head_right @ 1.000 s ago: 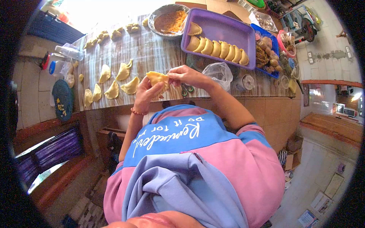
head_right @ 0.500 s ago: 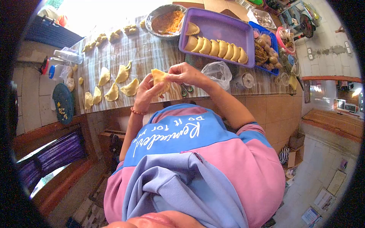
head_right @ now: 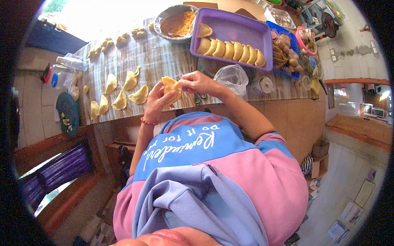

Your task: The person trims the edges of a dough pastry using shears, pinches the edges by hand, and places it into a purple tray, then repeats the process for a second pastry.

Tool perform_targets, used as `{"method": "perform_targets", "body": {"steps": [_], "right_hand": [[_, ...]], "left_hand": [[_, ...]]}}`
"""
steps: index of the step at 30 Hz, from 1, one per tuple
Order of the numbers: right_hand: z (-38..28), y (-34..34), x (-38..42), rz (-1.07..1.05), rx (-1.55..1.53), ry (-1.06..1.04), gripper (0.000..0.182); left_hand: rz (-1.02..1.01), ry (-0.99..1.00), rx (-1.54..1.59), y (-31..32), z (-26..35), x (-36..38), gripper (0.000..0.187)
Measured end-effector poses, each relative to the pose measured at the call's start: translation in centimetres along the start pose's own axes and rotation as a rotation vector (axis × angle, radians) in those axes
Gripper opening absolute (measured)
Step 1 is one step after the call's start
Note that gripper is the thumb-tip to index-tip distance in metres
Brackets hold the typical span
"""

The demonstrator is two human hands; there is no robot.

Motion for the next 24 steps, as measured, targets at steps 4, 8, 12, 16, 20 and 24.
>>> {"method": "perform_targets", "body": {"steps": [4,8,12,16,20,24], "right_hand": [[-0.2,0.2,0.6,-0.043,-0.053,-0.008,0.021],[0.6,0.0,0.6,-0.025,0.042,0.087,0.023],[-0.1,0.8,0.7,0.037,0.05,0.031,0.025],[-0.1,0.5,0.7,0.073,0.056,-0.016,0.026],[0.0,0.2,0.8,0.044,-0.007,-0.006,0.026],[-0.5,0.4,0.7,0.045,0.067,0.032,0.024]], "left_hand": [[-0.007,-0.008,0.001,0.0,-0.3,0.1,0.038],[-0.068,-0.025,0.021,0.2,-0.7,0.0,0.038],[-0.1,-0.058,0.042,0.7,-0.1,0.1,0.04],[-0.11,-0.056,0.009,0.7,0.3,0.2,0.042],[-0.09,-0.035,0.047,1.0,0.6,0.1,0.046],[-0.107,-0.045,-0.019,0.6,0.4,0.2,0.048]]}}
Point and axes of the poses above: each hand's wrist, its own x-axis away from the middle knuckle, its own y-axis out of the palm, z = x × y, the point moved 3 cm from there along -x, towards the middle knuckle, and after that the axes turned 15 degrees about -z, right-handed, at the moved point
